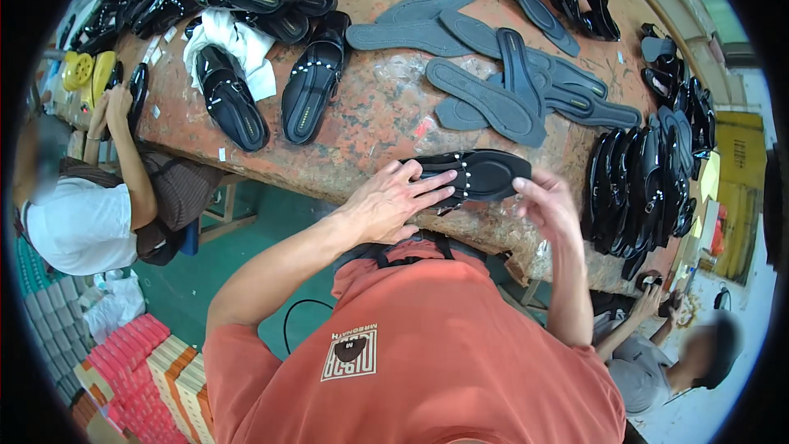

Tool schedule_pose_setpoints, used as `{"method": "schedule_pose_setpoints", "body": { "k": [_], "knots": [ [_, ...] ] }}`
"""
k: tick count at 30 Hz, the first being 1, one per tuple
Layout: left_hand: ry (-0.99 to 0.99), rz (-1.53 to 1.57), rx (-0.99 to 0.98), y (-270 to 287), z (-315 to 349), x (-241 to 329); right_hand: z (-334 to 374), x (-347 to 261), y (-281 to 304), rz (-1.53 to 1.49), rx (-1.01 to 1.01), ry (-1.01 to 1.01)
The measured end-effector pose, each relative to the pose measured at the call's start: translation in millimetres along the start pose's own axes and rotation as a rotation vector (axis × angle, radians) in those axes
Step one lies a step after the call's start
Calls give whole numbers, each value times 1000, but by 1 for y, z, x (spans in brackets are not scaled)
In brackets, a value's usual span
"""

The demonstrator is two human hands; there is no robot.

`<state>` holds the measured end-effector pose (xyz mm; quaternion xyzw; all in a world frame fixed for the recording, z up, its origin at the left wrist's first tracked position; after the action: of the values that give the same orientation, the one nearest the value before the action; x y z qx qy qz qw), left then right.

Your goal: The person assembles black slipper sandals by pressing insoles into the upper straps. They repeatedly pick up a slipper and an insole, align them, and press the insole into place. The person handles the items one at a time, stacking the finished pairs on the table.

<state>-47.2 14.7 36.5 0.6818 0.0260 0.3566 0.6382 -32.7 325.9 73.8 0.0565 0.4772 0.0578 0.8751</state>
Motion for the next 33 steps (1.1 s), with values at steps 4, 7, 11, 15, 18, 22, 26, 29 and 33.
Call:
{"method": "schedule_pose_setpoints", "body": {
  "k": [4, 7, 11, 15, 18, 22, 26, 29, 33],
  "knots": [
    [18, -59, -13, -4, -9, 3, 19, 6, -64, 638, 106, 213],
    [57, -113, -50, 6, -13, 12, 11, 6, -80, 1149, 177, 403],
    [-13, -52, 82, -4, -35, 12, 3, -1, -79, 1302, 159, 512],
    [-18, 11, -87, -2, -36, 6, 15, -3, -87, 1210, 326, 854],
    [-63, 122, 80, -3, -27, 1, -6, 14, -77, 1335, 210, 758],
    [-218, 81, 47, -2, -17, -14, -9, -7, -53, 1145, -41, 854],
    [-284, 77, 30, 5, -35, -12, -29, 13, 12, 857, -165, 706],
    [-199, 54, -38, -9, -89, 9, -44, 33, 4, 874, -103, 791],
    [-210, 99, 13, -10, -90, 18, -50, 41, 13, 863, -135, 797]
  ]
}}
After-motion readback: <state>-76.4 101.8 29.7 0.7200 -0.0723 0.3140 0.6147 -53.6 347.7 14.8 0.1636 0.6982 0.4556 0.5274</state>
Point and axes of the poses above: each hand's wrist, its own z-axis away from the middle knuckle, its own y-axis out of the back of the hand, x = y × z, the point moved 1 cm from there along -z, towards the middle knuckle, and after that the axes turned 1 degree about z, right-handed, at the moved point
